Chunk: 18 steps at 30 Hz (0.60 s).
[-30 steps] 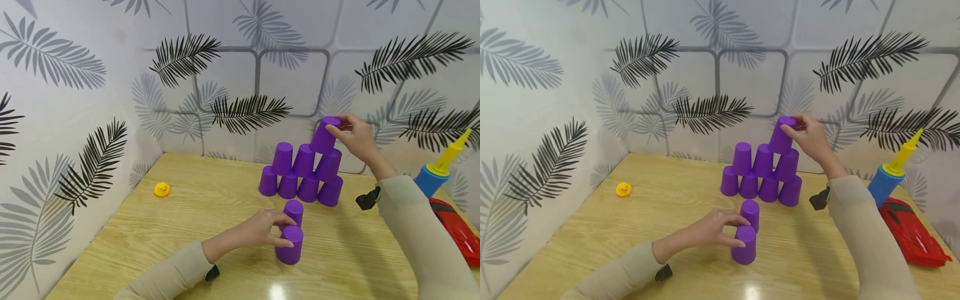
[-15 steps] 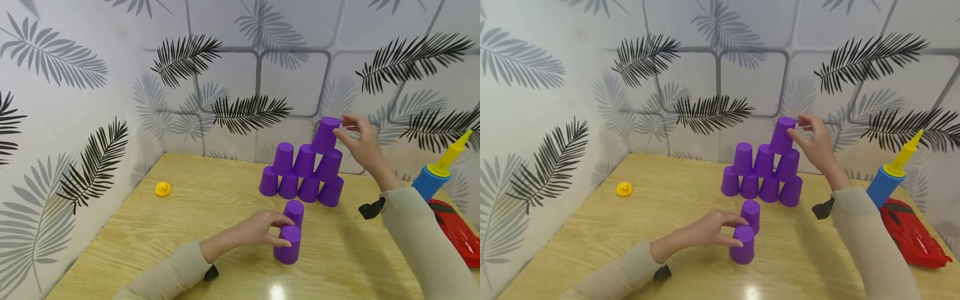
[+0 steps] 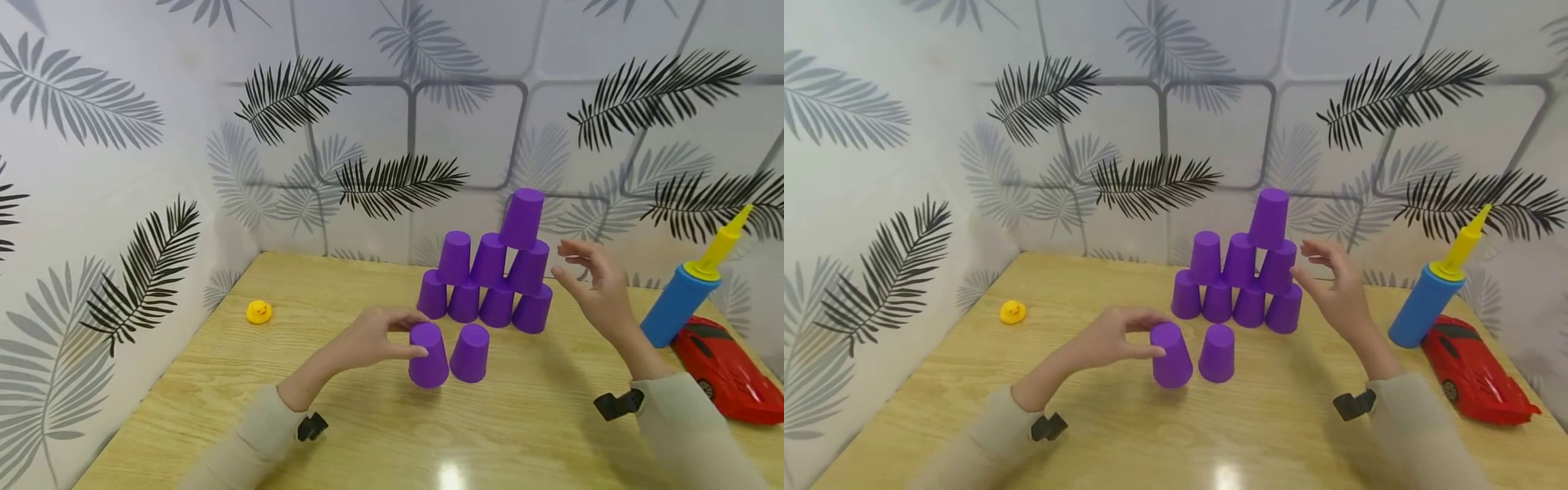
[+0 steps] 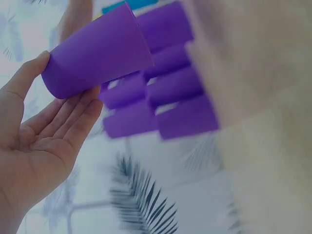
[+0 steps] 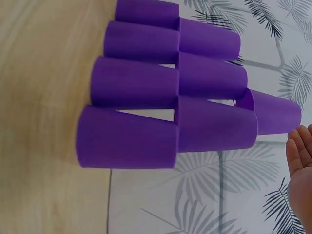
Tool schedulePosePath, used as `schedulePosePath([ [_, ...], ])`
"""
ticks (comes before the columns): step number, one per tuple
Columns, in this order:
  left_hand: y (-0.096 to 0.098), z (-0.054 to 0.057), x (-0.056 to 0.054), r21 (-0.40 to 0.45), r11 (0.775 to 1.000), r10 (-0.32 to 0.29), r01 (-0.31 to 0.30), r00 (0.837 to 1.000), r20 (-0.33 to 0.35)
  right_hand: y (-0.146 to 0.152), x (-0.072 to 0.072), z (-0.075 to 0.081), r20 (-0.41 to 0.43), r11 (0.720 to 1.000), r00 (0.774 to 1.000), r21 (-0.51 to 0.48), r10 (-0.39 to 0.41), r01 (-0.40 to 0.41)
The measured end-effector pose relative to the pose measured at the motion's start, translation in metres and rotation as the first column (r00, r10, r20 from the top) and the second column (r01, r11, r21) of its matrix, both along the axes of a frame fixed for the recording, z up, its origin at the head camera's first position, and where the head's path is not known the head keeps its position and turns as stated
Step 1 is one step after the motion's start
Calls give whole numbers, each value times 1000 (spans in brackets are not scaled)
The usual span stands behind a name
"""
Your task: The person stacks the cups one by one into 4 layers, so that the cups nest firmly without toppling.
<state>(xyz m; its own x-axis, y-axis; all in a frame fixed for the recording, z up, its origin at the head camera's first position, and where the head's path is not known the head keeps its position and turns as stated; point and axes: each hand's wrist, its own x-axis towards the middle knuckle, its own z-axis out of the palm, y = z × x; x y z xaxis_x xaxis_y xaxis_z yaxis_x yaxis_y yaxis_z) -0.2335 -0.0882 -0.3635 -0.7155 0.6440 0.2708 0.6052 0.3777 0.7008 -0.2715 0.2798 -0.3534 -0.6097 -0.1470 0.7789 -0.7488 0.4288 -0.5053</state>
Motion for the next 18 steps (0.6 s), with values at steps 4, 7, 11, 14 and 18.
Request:
schedulePosePath([
  [4,-10,28,-15,94,993,82,-78,996,-35,-6,7,-13,14,999,999,2,32,-32],
  [7,-15,47,-28,187,972,148,-142,989,-16,-15,12,-23,30,996,995,17,91,-92],
  [11,-13,66,-44,325,921,226,-217,974,8,-28,21,-36,90,984,984,78,155,-162],
  [14,-4,74,-57,414,879,270,-238,963,-20,-37,25,-41,142,974,974,116,176,-193],
  [18,13,80,-75,490,835,319,-250,946,-60,-44,25,-50,190,961,967,186,171,-206],
])
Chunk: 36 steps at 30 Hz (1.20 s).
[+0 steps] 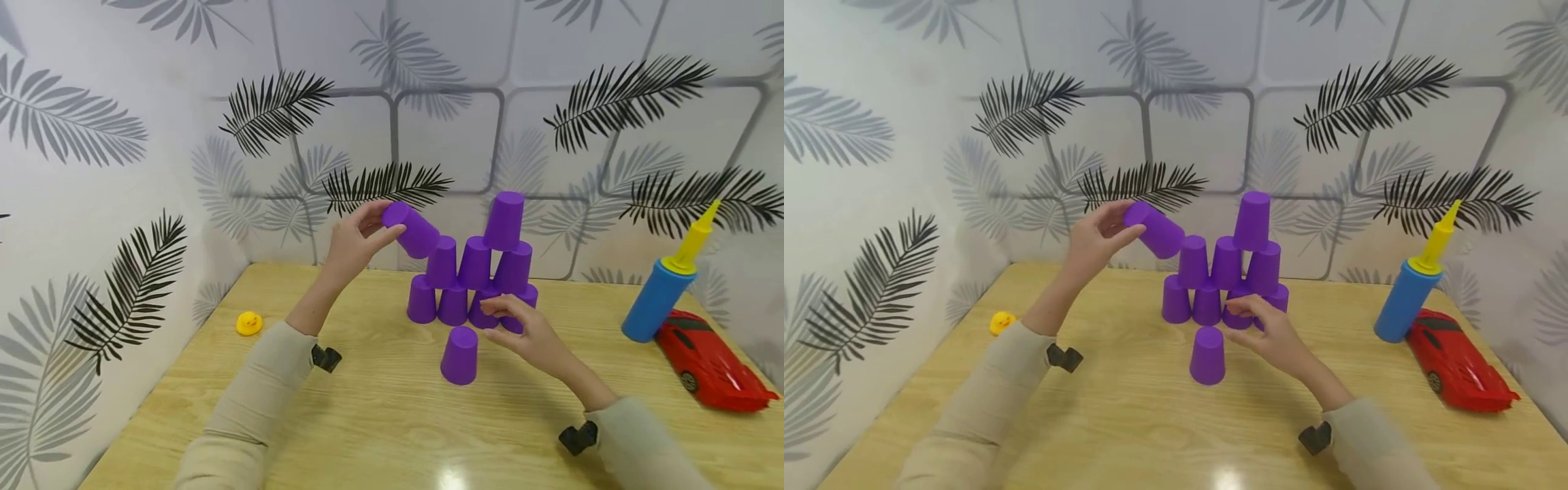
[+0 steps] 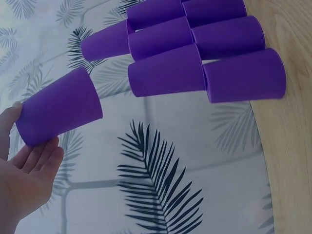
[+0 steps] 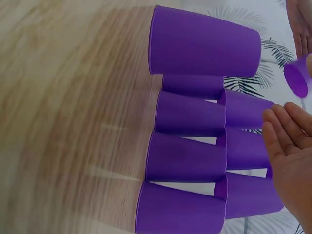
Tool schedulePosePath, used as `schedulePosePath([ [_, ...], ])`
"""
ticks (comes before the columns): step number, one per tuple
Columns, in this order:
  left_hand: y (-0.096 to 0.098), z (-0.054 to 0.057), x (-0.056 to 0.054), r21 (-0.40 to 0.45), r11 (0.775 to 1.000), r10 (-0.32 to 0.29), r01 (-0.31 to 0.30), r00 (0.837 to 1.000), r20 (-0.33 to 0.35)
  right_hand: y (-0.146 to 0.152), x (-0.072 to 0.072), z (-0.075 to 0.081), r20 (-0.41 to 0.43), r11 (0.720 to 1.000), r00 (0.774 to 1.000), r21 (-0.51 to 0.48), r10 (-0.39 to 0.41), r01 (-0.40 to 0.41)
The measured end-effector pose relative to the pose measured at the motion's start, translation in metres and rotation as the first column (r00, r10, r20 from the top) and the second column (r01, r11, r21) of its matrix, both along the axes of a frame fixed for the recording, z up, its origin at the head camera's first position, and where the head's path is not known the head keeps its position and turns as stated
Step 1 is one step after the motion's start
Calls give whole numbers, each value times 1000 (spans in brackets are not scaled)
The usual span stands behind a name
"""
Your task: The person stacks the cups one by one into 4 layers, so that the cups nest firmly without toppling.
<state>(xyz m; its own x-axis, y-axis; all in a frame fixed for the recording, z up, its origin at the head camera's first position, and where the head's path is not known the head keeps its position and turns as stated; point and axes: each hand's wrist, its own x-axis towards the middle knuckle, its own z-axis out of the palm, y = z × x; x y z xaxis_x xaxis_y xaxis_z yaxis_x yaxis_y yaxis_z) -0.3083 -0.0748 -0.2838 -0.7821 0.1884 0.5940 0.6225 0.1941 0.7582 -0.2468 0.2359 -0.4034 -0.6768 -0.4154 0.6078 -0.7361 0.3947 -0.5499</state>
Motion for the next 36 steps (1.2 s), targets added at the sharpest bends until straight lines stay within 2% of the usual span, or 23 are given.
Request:
schedulePosePath([
  [5,23,3,-19,52,998,36,-35,999,-20,-11,2,-5,76,992,996,122,-39,29],
  [9,37,2,-32,48,998,37,-37,999,-11,-15,2,-8,165,984,984,176,-68,39],
  [15,53,-1,-45,7,1000,10,-10,1000,13,-15,1,-14,190,976,978,212,-87,46],
  [25,64,-3,-53,-51,997,-46,48,998,46,-17,0,-16,216,985,975,174,-51,13],
  [30,68,-2,-55,-126,991,-41,48,998,55,-17,1,-16,235,987,971,162,-50,11],
  [36,77,2,-62,-190,981,-30,36,999,33,-17,4,-14,233,987,972,158,-41,3],
])
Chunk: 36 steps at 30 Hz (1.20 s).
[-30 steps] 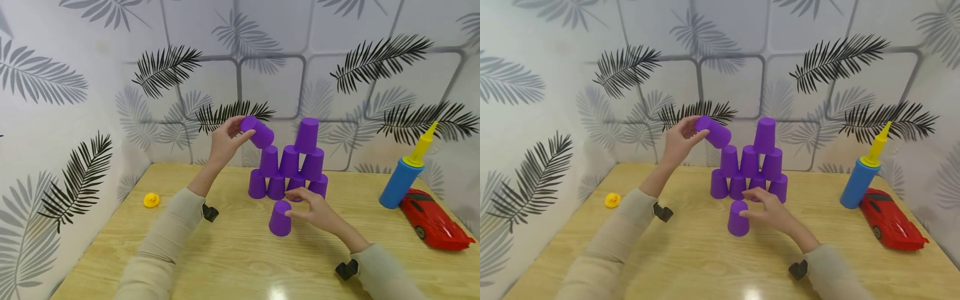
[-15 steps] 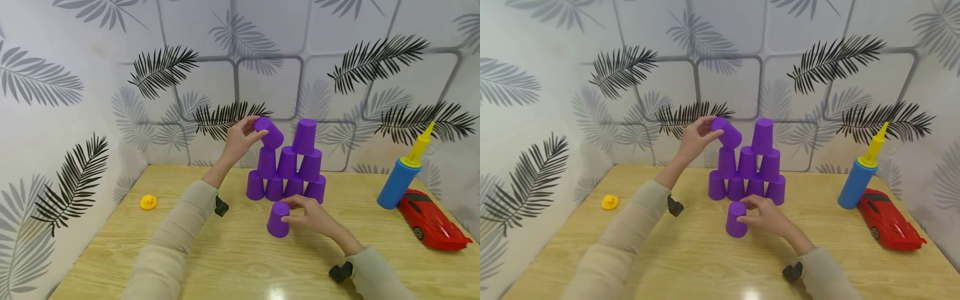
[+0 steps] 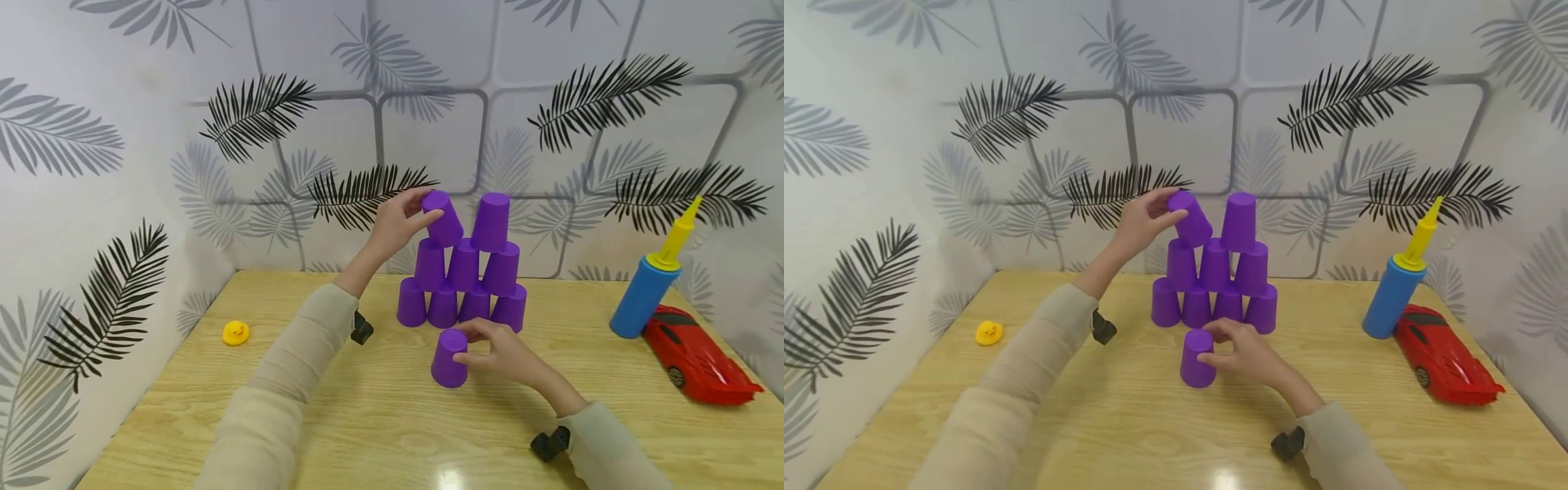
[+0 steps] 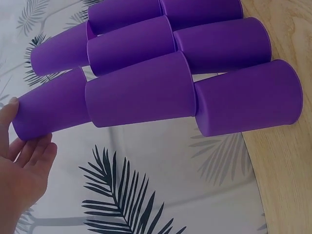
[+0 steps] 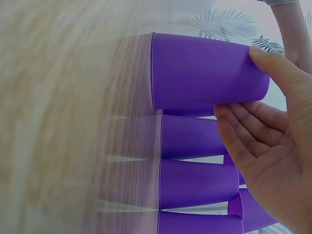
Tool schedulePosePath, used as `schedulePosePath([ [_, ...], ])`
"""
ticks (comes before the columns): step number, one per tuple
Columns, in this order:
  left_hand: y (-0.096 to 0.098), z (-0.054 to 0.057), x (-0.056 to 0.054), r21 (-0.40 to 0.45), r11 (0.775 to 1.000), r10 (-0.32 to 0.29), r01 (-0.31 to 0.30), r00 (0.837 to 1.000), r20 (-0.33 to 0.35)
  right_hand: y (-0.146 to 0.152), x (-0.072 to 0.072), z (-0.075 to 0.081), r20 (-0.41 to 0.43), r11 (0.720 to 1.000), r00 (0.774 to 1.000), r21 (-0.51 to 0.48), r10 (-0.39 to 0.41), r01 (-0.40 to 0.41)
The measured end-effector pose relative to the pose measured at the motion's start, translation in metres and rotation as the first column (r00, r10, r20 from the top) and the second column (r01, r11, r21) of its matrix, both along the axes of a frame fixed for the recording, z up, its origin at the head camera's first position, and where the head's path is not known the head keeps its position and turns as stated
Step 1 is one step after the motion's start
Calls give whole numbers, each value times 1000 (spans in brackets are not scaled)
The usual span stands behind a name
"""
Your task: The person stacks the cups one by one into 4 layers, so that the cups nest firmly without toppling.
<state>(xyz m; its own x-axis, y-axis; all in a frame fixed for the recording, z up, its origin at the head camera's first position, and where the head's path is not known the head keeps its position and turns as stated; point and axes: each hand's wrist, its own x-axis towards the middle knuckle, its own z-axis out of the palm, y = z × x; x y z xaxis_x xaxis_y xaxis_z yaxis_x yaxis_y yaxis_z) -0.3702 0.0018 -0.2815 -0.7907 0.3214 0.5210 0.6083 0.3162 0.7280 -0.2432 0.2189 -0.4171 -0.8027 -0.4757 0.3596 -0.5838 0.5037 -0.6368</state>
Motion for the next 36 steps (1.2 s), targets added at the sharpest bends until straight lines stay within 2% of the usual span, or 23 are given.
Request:
schedulePosePath([
  [8,10,6,-5,-61,998,-1,2,1000,5,0,2,2,0,1000,1000,11,-14,14],
  [24,15,7,-13,-185,982,31,-23,999,40,-1,3,-2,11,1000,1000,-3,3,-3],
  [36,14,9,-14,-183,983,-16,27,998,61,0,0,0,-2,1000,1000,5,10,-10],
])
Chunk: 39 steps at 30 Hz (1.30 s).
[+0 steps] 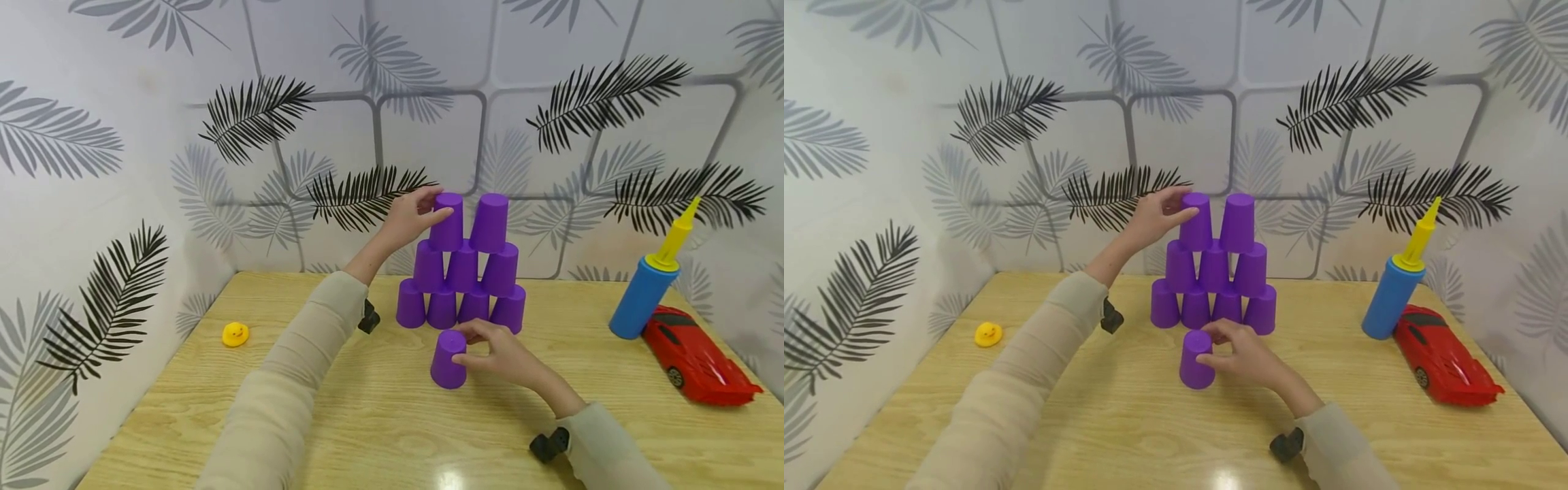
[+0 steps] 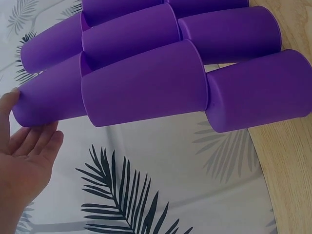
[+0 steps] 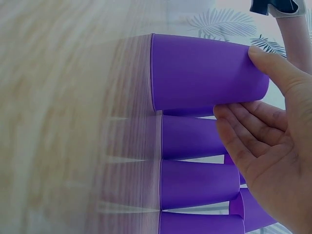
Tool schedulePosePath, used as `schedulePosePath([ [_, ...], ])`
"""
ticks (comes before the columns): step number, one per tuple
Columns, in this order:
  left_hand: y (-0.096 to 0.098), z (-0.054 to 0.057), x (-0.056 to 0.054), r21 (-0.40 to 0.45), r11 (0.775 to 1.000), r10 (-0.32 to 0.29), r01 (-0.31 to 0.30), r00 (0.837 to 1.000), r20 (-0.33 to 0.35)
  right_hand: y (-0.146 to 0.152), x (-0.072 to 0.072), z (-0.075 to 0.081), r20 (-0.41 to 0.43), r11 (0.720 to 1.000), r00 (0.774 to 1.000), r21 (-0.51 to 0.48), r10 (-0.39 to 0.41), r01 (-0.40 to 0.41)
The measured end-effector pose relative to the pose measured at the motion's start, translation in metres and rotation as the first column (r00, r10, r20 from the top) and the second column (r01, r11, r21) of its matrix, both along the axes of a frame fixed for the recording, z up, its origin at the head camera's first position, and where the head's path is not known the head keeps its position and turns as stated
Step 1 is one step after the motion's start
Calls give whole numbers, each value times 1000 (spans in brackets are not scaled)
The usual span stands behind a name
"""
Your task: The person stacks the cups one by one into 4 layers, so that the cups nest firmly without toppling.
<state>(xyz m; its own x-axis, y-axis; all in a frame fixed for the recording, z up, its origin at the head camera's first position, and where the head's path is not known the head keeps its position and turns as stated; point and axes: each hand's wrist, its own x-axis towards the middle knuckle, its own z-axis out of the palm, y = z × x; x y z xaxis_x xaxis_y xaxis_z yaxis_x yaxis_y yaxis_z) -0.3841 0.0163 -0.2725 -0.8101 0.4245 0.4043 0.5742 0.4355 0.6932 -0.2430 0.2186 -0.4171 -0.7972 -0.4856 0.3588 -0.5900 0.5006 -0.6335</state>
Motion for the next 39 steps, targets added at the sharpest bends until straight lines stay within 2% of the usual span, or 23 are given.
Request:
schedulePosePath([
  [6,-9,-7,-1,76,997,-20,17,999,49,3,0,0,-17,1000,1000,1,-1,1],
  [11,-25,-23,1,105,995,-12,3,996,90,12,-1,3,-9,1000,1000,2,-28,28],
  [14,-37,-38,3,129,992,-30,16,994,106,20,-4,8,5,999,999,1,-54,54],
  [19,-57,-74,3,160,986,-71,50,989,129,34,-4,20,25,995,996,-57,-80,82],
  [24,-68,-107,7,182,980,-119,84,975,188,48,0,34,61,983,990,-125,-128,135],
  [27,-70,-122,8,178,979,-133,96,967,215,57,2,42,69,974,987,-165,-148,157],
  [31,-71,-135,9,131,987,-123,94,964,235,64,4,50,56,950,987,-267,-150,159],
  [33,-73,-139,9,108,990,-118,94,964,238,65,3,53,53,924,988,-349,-148,157],
  [35,-74,-141,9,84,992,-112,94,965,237,66,1,57,60,869,989,-472,-134,146],
  [36,-74,-141,9,73,993,-112,97,966,234,66,0,60,60,829,990,-541,-126,138],
  [37,-74,-141,9,61,993,-111,100,967,228,65,-2,63,62,776,991,-617,-116,129],
  [39,-74,-142,9,39,993,-115,109,970,215,62,-8,73,42,646,996,-759,-84,86],
])
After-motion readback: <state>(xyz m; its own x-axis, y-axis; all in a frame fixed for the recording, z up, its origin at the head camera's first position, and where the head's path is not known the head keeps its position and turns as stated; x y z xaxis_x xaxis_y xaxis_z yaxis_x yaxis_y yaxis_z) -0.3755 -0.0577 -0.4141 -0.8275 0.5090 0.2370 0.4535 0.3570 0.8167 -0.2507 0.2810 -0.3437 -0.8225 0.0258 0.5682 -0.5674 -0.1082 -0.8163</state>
